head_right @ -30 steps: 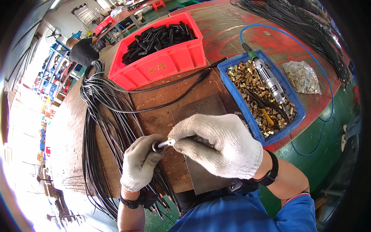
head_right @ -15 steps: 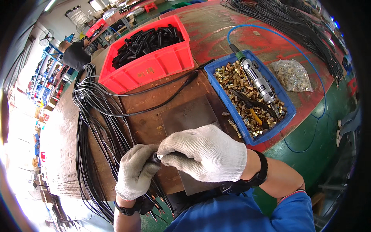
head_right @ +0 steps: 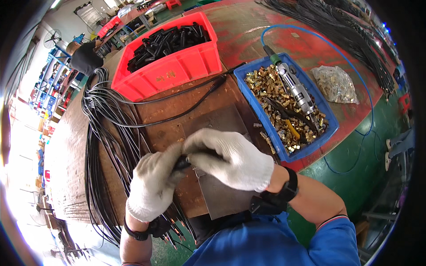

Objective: Crimping metal connectors onto electrical cables using a pneumatic crimping tool.

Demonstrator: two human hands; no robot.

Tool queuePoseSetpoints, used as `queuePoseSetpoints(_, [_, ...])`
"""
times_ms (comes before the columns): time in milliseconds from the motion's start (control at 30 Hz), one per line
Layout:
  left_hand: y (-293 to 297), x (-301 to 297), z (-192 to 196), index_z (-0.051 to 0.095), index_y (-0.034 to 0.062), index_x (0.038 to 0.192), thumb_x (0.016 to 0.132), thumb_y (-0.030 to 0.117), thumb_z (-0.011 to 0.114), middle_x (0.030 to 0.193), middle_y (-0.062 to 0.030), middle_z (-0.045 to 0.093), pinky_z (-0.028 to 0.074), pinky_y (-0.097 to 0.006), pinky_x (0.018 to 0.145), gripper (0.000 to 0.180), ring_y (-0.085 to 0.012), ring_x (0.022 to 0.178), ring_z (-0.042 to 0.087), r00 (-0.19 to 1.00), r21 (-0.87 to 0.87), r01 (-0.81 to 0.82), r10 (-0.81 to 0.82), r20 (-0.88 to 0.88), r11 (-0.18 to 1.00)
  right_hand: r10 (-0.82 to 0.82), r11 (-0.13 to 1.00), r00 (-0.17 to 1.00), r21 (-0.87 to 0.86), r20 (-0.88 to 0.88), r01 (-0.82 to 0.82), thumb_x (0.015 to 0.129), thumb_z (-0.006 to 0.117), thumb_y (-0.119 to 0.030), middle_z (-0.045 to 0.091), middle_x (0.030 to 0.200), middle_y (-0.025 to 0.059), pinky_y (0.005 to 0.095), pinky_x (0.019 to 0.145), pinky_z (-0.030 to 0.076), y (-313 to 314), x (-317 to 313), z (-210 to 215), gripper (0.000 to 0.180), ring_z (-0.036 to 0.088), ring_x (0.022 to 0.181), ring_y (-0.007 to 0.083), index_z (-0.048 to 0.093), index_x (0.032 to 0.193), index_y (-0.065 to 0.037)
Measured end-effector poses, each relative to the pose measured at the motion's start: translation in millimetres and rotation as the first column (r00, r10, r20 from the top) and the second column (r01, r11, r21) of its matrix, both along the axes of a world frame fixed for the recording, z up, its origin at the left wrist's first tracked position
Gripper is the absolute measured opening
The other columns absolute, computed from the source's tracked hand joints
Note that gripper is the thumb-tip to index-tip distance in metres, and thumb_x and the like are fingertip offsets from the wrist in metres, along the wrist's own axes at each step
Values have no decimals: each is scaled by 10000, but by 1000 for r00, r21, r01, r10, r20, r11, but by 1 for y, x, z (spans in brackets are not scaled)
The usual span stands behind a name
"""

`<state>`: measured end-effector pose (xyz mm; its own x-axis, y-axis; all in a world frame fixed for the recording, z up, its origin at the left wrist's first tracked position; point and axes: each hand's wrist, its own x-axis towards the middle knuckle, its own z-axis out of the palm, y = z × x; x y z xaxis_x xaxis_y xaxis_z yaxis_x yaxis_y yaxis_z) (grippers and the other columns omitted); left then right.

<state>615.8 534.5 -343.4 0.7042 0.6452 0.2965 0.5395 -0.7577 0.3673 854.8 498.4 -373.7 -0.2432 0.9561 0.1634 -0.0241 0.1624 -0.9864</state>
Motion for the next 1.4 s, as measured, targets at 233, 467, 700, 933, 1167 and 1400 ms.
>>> queuePoseSetpoints(233, [25,23,8,613,1,1463,863,52,829,1024,-187,762,586,-462,806,640,-404,874,738,984,53,-100,91,151,994,-126,976,991,-182,-36,117,1121,622,-287,686,858,32,315,705,501,36,-20,-6,296,613,790,114,699,1173,-5])
queuePoseSetpoints(467, [25,18,-29,700,-50,1354,1150,584,516,1091,-111,784,542,-382,918,691,-214,977,705,778,-583,-183,479,406,792,-396,875,899,-373,-186,308,1112,579,-368,601,703,-1,314,540,422,62,-14,-22,398,520,551,108,643,830,-95])
queuePoseSetpoints(700, [83,53,-56,662,51,1036,1118,735,376,678,-39,468,499,-442,839,746,-222,692,494,333,-645,520,562,757,560,-438,861,843,-414,-313,295,1136,551,-311,745,1055,35,290,843,520,71,-30,-54,314,657,937,100,740,1171,-63])
queuePoseSetpoints(933, [83,63,-114,726,34,1025,1160,357,597,928,23,685,469,-257,712,374,-63,822,571,521,-746,322,549,654,583,-172,946,792,-323,-586,-34,1068,637,-659,766,1159,62,312,961,535,94,-41,-73,661,673,1033,118,758,1229,-29])
queuePoseSetpoints(1167, [86,58,-135,729,5,1172,1122,186,593,1039,-68,760,581,-299,765,232,-138,882,713,497,-733,332,551,671,593,-215,968,893,-208,-395,141,1069,719,-418,783,973,83,318,888,538,100,-55,-94,412,687,935,128,793,1066,-12])
queuePoseSetpoints(1400, [81,66,-140,708,-4,1235,1107,67,538,1115,-56,740,558,-277,843,224,-123,999,678,447,-729,301,585,677,614,-238,969,950,-117,-201,217,1070,681,-384,786,972,136,358,897,534,99,-49,-91,390,705,943,187,785,1054,-9])
